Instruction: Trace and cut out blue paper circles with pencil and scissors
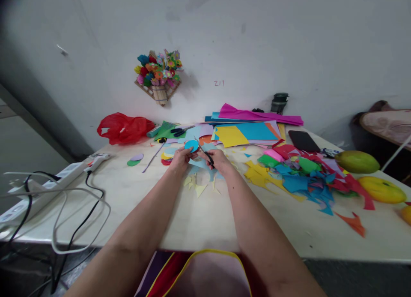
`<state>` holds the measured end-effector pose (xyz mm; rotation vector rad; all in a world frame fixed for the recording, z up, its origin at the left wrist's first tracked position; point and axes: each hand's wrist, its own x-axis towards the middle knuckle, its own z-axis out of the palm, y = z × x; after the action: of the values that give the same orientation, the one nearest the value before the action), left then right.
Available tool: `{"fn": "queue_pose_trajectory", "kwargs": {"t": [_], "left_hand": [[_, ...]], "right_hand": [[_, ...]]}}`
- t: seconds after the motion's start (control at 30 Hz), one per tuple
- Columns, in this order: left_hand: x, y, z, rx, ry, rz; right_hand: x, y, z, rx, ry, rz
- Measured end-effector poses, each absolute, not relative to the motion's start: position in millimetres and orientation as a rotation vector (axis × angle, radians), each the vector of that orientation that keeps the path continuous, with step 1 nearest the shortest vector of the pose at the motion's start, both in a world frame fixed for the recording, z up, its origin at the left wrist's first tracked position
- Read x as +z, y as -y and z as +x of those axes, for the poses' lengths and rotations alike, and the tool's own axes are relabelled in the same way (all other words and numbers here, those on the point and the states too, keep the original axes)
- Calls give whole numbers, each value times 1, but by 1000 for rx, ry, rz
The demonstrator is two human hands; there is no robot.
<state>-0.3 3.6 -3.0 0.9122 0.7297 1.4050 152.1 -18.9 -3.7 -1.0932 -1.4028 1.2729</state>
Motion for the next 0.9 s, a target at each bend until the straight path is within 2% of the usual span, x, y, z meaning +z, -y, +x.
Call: {"fn": "queue_pose_trajectory", "kwargs": {"t": [0.9], "left_hand": [[-6, -7, -5, 1451, -752, 869]], "right_hand": [[2, 23, 151, 1265, 1410, -1132]]}}
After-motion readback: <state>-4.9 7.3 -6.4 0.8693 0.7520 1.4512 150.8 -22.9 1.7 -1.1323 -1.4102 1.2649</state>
